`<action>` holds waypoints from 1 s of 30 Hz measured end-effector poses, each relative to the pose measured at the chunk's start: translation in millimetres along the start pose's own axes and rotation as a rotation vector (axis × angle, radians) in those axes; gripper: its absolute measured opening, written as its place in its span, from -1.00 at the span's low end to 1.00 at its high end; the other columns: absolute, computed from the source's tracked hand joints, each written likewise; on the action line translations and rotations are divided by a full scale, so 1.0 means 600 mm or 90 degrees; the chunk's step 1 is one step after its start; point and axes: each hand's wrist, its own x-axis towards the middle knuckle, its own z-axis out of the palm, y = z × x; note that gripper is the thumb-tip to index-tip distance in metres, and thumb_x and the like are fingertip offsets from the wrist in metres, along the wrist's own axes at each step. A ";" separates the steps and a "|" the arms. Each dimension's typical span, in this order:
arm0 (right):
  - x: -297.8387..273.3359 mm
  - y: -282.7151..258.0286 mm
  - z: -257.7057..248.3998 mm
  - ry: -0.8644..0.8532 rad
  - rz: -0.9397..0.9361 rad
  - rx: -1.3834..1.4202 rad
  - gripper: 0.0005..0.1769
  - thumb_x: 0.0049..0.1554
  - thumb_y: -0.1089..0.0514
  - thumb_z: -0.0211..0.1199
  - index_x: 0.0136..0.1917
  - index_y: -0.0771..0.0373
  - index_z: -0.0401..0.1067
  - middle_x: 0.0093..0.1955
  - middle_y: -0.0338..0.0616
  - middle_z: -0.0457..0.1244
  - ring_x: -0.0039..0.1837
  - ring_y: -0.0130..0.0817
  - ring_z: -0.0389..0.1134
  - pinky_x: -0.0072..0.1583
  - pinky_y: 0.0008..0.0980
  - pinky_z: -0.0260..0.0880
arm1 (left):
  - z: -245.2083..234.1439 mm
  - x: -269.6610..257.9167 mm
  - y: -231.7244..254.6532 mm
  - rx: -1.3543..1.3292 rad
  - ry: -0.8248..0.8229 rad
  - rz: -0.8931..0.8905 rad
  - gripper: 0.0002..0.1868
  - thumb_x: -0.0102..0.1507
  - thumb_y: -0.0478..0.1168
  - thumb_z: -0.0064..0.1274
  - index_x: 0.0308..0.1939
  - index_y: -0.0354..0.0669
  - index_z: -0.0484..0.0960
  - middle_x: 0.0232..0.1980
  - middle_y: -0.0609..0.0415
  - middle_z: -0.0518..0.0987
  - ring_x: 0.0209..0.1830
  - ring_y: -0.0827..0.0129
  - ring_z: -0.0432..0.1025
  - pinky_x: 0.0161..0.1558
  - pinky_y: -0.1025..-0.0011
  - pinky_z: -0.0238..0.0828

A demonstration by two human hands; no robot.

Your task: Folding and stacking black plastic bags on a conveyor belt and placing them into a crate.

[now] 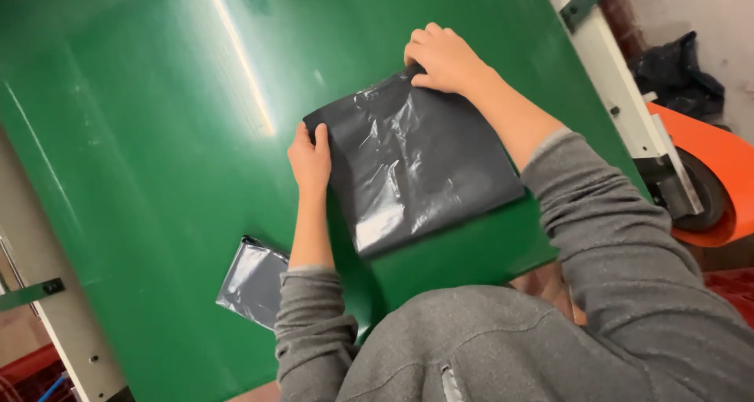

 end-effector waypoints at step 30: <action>-0.367 -0.341 -0.050 0.197 0.062 -0.107 -0.82 -0.10 0.28 0.37 -0.20 0.13 0.45 -0.08 -0.33 0.26 0.06 -0.22 0.24 0.10 -0.19 0.20 | -0.090 -0.319 0.023 -0.412 -0.108 -0.144 -0.14 0.34 0.15 0.16 0.53 -0.21 0.13 0.55 -0.12 0.20 0.53 0.10 0.15 0.47 0.08 0.09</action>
